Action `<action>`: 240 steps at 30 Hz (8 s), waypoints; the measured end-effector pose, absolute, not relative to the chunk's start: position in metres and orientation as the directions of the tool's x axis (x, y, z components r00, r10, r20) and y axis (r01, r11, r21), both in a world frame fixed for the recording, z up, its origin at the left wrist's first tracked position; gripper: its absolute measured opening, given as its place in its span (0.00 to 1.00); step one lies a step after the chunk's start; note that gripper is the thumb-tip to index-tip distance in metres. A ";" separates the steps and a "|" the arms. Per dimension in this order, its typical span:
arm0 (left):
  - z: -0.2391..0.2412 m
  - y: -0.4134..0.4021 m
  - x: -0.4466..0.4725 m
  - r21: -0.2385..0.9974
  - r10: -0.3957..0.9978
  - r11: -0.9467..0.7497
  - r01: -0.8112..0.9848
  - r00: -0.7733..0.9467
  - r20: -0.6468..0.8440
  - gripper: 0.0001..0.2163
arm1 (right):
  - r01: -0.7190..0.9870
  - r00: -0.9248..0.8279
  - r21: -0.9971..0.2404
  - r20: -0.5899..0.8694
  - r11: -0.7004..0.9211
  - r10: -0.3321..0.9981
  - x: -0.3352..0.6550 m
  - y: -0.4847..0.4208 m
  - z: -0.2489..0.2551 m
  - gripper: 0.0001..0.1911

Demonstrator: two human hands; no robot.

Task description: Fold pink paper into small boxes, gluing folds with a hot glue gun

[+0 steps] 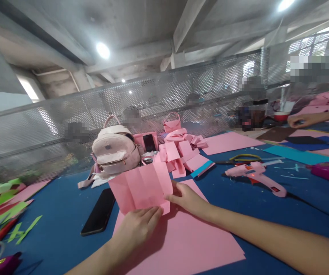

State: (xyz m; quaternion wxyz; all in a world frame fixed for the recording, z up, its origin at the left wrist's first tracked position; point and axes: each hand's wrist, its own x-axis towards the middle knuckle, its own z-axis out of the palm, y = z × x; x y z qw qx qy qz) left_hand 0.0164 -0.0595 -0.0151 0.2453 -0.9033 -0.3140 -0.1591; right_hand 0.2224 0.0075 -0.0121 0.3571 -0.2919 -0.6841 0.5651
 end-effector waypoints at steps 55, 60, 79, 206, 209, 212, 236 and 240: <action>-0.023 -0.036 -0.006 0.969 0.967 -0.159 -0.189 -0.229 0.114 0.20 | 0.227 -0.474 -0.913 0.201 0.340 0.857 0.224 0.016 -0.004 0.21; -0.021 -0.041 -0.005 0.982 0.964 -0.190 -0.016 -0.192 0.183 0.20 | 0.224 -0.466 -0.908 0.219 0.354 0.857 0.227 0.016 -0.003 0.19; -0.030 -0.044 -0.002 0.918 0.931 -0.360 0.169 -0.003 0.365 0.27 | 0.263 -0.498 -0.872 0.242 0.412 0.832 0.223 0.017 0.007 0.11; 0.016 -0.042 0.000 0.877 0.998 -0.063 -0.476 -0.057 0.041 0.25 | 0.157 -0.412 -0.984 0.015 0.087 0.911 0.238 0.030 0.021 0.29; 0.011 -0.046 0.007 0.905 0.996 -0.078 -0.419 0.011 0.091 0.25 | 0.078 -0.472 -0.997 -0.031 0.006 0.881 0.238 0.019 0.020 0.35; -0.002 -0.044 0.005 0.953 0.995 -0.089 -0.290 0.024 0.100 0.20 | 0.178 -0.532 -0.983 -0.058 0.044 0.845 0.242 0.011 0.024 0.34; 0.013 -0.003 -0.004 0.898 0.939 -0.195 0.396 0.340 0.054 0.24 | 0.446 -0.735 -0.740 0.019 0.504 0.678 0.241 0.063 0.020 0.17; 0.019 0.017 -0.006 0.867 0.933 -0.194 0.459 0.360 0.018 0.20 | 0.456 -0.728 -0.744 0.003 0.488 0.685 0.240 0.063 0.010 0.19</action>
